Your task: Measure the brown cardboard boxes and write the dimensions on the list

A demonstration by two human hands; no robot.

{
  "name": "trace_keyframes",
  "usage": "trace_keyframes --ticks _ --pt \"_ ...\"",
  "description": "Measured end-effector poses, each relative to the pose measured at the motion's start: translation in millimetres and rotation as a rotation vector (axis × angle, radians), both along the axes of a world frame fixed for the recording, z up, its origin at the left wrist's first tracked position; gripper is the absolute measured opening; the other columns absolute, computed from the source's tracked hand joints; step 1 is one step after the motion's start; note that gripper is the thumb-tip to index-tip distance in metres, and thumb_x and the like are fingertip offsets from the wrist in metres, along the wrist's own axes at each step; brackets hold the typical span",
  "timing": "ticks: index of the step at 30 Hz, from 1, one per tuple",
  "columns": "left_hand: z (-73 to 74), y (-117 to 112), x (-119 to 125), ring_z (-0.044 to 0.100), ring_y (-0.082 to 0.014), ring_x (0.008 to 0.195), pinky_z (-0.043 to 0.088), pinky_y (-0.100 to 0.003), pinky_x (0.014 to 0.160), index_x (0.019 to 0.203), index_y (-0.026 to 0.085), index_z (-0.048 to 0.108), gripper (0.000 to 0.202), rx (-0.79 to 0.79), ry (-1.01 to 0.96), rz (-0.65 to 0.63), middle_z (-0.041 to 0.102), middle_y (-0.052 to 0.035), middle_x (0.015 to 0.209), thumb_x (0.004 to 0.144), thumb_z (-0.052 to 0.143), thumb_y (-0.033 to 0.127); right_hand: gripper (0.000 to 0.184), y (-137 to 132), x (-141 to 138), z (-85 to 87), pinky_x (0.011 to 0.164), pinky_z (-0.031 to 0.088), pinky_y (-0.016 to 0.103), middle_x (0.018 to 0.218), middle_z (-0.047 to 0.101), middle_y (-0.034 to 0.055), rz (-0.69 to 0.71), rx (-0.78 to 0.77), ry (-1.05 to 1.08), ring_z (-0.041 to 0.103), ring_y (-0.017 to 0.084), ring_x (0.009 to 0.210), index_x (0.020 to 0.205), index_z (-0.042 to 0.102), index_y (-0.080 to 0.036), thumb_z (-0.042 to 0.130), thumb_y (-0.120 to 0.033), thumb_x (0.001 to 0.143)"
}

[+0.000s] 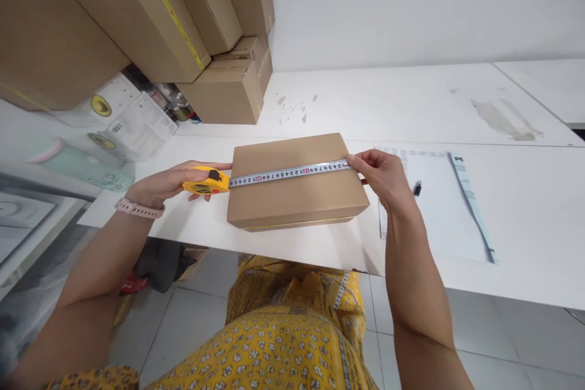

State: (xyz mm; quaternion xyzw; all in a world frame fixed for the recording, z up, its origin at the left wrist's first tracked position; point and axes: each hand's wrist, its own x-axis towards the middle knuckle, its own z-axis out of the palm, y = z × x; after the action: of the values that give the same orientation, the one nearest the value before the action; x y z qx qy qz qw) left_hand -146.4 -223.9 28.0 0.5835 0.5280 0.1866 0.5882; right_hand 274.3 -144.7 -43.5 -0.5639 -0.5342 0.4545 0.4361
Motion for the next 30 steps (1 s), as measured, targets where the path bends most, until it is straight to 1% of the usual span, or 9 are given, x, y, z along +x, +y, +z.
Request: trace_keyframes --ticks 6,10,14,16,19,21,23,25,30 --pt "-2.1 -0.5 2.1 0.066 -0.0162 0.064 0.040 -0.020 0.041 0.149 0.010 0.049 0.073 -0.010 0.002 0.021 0.074 -0.0189 0.110 0.086 0.062 0.045 0.046 -4.7 0.1 7.1 0.049 0.046 0.030 0.060 0.061 0.0037 0.028 0.041 -0.214 0.054 0.016 0.057 0.061 0.068 -0.020 0.078 -0.064 0.070" --pt "21.1 -11.7 11.8 0.064 -0.0162 0.070 0.043 -0.020 0.046 0.155 0.015 0.040 0.080 0.067 0.118 0.061 0.073 -0.0136 0.106 0.086 0.066 0.045 0.039 -0.9 3.5 16.3 0.052 0.044 0.031 0.062 0.062 0.0032 0.040 0.083 -0.293 0.054 0.016 0.059 0.065 0.069 -0.021 0.077 -0.057 0.075" --pt "41.7 -54.1 46.9 0.065 -0.0185 0.079 0.049 -0.022 0.053 0.158 0.025 0.034 0.085 0.078 0.063 0.086 0.072 -0.0091 0.107 0.084 0.073 0.042 0.024 4.7 -0.6 48.0 0.068 0.049 0.034 0.076 0.068 0.0047 0.005 0.259 -0.112 0.060 0.018 0.071 0.075 0.069 -0.023 0.073 -0.044 0.083" --pt "30.4 -81.4 80.5 0.067 -0.0194 0.080 0.051 -0.025 0.056 0.151 0.026 0.045 0.076 -0.075 -0.211 0.007 0.069 -0.0099 0.109 0.082 0.075 0.043 0.021 10.7 -11.3 64.3 0.079 0.050 0.036 0.087 0.071 0.0066 0.028 0.376 -0.021 0.063 0.019 0.082 0.079 0.066 -0.022 0.068 -0.041 0.088" --pt "-13.6 -112.3 145.4 0.069 -0.0205 0.087 0.054 -0.030 0.065 0.127 0.024 0.055 0.065 -0.303 -0.562 -0.110 0.065 -0.0099 0.112 0.070 0.087 0.032 0.022 28.4 -36.5 75.1 0.083 0.048 0.037 0.098 0.072 0.0079 0.229 0.397 -0.092 0.063 0.020 0.090 0.082 0.065 -0.022 0.062 -0.041 0.092" --pt "-45.5 -120.4 186.7 0.067 -0.0194 0.088 0.053 -0.029 0.066 0.112 0.024 0.052 0.068 -0.282 -0.695 0.011 0.063 -0.0075 0.108 0.059 0.095 0.028 0.023 45.1 -53.7 72.2 0.084 0.047 0.038 0.100 0.071 0.0077 0.422 0.349 -0.210 0.061 0.021 0.091 0.083 0.065 -0.021 0.062 -0.042 0.092" --pt "-65.8 -119.7 217.1 0.067 -0.0184 0.086 0.054 -0.031 0.068 0.106 0.024 0.051 0.064 -0.291 -0.778 0.158 0.061 -0.0068 0.107 0.060 0.095 0.033 0.026 61.7 -66.6 64.7 0.081 0.046 0.038 0.092 0.069 0.0068 0.535 0.288 -0.330 0.059 0.020 0.084 0.082 0.064 -0.020 0.061 -0.045 0.092" --pt "-70.9 -115.5 232.8 0.069 -0.0186 0.081 0.055 -0.034 0.068 0.104 0.024 0.049 0.063 -0.308 -0.853 0.262 0.061 -0.0055 0.103 0.062 0.093 0.039 0.030 74.1 -73.9 55.9 0.074 0.045 0.037 0.081 0.065 0.0049 0.567 0.202 -0.411 0.056 0.018 0.073 0.080 0.063 -0.020 0.061 -0.047 0.091" --pt "-53.6 -114.2 236.2 0.073 -0.0217 0.073 0.055 -0.029 0.055 0.106 0.022 0.048 0.060 -0.340 -0.892 0.323 0.062 -0.0060 0.100 0.068 0.088 0.046 0.031 82.0 -78.1 39.6 0.072 0.041 0.033 0.076 0.062 0.0037 0.577 0.187 -0.457 0.053 0.017 0.072 0.075 0.060 -0.019 0.062 -0.046 0.089"
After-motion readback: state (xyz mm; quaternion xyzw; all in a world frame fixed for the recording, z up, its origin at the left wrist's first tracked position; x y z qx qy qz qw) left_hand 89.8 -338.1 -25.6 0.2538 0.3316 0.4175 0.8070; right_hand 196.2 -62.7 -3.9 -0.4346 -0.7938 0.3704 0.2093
